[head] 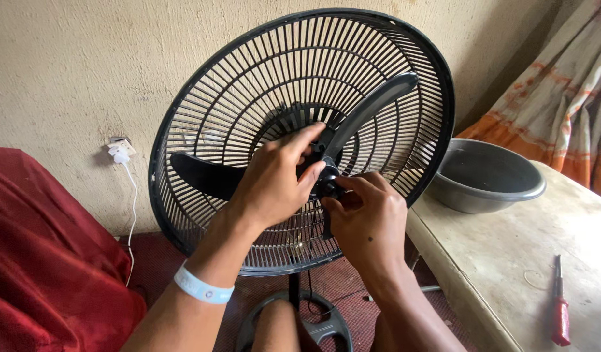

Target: The person uses a screwdriver to loosen the center nut on the rear of a standing fan guard, removes the fan blades, then reattaches the blades and tightens the nut, repositions the fan, and handles the front guard to finish reassembly.

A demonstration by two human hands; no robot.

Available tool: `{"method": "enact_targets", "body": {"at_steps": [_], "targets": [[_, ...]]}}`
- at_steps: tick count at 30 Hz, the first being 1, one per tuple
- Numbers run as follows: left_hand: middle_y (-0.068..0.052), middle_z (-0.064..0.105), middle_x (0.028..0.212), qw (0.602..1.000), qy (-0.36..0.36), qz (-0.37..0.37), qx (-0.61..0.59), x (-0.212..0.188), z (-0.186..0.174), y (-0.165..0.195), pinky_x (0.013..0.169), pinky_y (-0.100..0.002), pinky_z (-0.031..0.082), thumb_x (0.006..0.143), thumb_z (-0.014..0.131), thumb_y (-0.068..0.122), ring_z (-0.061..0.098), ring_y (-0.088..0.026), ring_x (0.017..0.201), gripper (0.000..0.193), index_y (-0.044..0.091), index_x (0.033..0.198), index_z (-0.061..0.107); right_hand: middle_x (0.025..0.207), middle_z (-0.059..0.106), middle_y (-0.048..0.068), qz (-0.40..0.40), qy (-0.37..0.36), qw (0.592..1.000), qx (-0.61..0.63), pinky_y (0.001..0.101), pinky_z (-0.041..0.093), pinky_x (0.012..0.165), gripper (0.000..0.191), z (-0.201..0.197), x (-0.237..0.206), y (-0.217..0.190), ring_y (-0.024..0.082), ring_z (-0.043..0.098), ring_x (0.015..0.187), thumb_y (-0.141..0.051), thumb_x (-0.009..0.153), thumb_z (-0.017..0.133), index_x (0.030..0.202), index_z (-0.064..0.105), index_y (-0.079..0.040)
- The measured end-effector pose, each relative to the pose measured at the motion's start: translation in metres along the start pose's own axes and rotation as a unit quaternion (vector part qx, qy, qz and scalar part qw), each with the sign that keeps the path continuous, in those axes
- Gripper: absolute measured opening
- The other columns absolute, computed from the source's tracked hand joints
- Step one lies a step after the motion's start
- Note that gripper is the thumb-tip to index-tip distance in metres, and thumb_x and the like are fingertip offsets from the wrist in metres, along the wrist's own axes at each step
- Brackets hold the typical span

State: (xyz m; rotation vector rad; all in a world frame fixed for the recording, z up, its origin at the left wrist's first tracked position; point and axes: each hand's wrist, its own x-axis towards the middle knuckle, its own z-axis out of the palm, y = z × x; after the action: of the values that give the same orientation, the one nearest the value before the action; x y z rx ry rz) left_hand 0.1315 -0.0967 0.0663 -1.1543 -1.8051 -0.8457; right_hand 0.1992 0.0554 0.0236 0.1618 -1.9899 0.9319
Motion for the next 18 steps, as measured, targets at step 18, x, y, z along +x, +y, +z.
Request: {"method": "enact_targets", "body": {"at_steps": [18], "targets": [[-0.02,0.072,0.072,0.991,-0.102,-0.038,0.074,0.04,0.011,-0.017,0.068,-0.046,0.058,0.085,0.079,0.019,0.072,-0.036,0.067,0.016,0.004,0.092,0.08,0.101,0.082,0.009,0.248,-0.004,0.952,0.182,0.0231,0.061,0.079,0.04,0.017,-0.011,0.015,0.011,0.078,0.089,0.004,0.079,0.076,0.118,0.075,-0.002]]}}
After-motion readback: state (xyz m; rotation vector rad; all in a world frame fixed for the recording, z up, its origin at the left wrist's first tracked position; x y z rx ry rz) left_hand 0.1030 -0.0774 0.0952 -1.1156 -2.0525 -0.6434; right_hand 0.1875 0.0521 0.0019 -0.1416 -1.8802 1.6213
